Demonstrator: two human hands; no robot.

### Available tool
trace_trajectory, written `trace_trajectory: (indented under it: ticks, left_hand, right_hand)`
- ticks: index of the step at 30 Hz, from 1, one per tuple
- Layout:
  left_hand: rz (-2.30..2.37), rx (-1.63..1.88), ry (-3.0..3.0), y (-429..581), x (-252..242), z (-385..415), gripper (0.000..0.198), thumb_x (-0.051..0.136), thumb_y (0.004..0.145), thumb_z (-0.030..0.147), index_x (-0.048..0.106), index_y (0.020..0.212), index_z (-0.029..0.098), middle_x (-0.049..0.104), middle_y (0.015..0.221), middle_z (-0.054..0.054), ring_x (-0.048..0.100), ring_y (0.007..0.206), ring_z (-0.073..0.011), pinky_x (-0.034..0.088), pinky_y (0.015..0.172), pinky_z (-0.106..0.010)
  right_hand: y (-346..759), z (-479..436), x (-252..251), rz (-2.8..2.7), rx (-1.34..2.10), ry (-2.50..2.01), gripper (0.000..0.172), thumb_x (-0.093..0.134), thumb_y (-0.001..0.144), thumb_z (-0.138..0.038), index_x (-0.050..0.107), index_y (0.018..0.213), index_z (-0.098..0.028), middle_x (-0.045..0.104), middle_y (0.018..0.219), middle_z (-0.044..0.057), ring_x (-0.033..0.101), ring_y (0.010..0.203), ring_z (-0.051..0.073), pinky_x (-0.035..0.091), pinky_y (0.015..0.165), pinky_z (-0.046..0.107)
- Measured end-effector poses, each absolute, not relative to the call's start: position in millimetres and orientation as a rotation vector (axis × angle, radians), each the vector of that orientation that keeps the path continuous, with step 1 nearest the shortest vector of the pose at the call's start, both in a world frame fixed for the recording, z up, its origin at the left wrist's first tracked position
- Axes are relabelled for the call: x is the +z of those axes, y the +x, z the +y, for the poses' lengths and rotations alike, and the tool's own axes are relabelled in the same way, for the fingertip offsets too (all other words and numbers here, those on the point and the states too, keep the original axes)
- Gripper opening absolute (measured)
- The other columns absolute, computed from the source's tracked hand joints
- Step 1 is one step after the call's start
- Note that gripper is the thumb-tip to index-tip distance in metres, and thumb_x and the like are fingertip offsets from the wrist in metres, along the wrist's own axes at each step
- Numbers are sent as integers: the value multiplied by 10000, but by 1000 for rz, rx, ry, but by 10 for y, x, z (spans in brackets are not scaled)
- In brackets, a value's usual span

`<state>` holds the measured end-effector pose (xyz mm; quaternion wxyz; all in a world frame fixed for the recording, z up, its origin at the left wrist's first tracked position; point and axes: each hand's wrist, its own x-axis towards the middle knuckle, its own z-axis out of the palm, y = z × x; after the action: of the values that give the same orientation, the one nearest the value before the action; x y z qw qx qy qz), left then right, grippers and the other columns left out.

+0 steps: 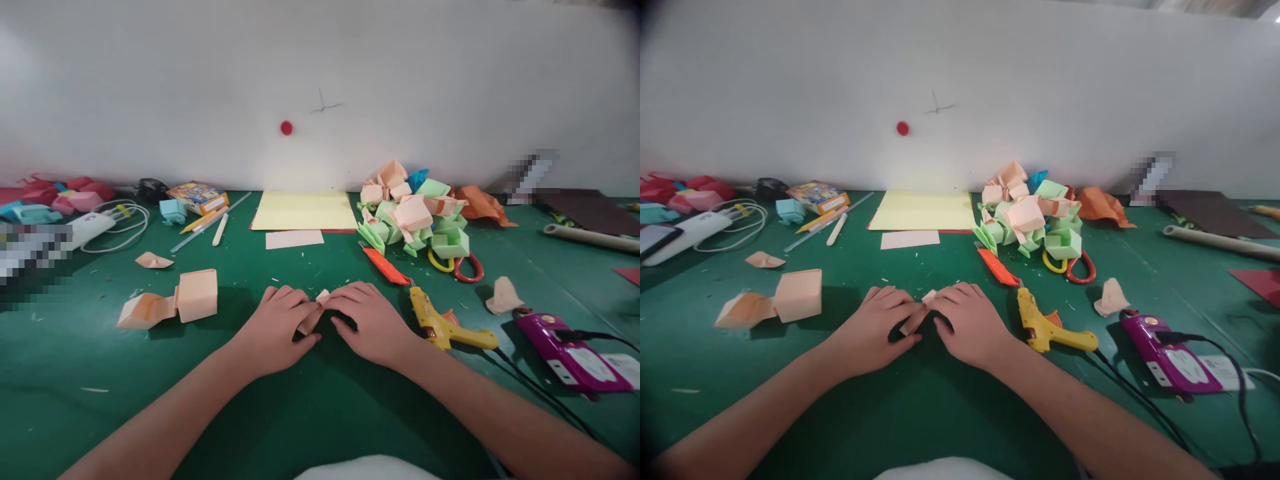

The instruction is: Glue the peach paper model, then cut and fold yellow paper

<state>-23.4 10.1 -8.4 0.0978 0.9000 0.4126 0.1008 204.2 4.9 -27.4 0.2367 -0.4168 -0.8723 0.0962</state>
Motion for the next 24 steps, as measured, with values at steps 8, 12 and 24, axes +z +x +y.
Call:
trace_trajectory:
  ticks: [8,12,24]
  left_hand:
    - [932,422,2701,-362,-139,173,243,691,895,275,683,1133,225,693,1112,-56,626,1055,-231,449,961,-402]
    - [896,501,2828,-348,-202,186,170,621,971,314,711,1086,226,727,1050,-49,655,990,-214,470,892,-383]
    - [913,750,2755,-246,-190,144,276,583,997,333,688,1227,221,725,1112,-76,666,1024,-213,533,916,-379]
  right_hand:
    - [2112,82,-301,-2400,351,-1071,369,579,905,-111,645,1252,-218,695,1284,73,592,1190,249,448,1059,470]
    - [2119,82,-313,-2444,343,-1031,415,587,911,-135,625,1315,-223,673,1339,78,575,1243,256,439,1078,483]
    - [2078,96,-380,-2258,407,-1081,125,602,966,-178,720,972,-218,754,926,32,652,852,189,489,828,354]
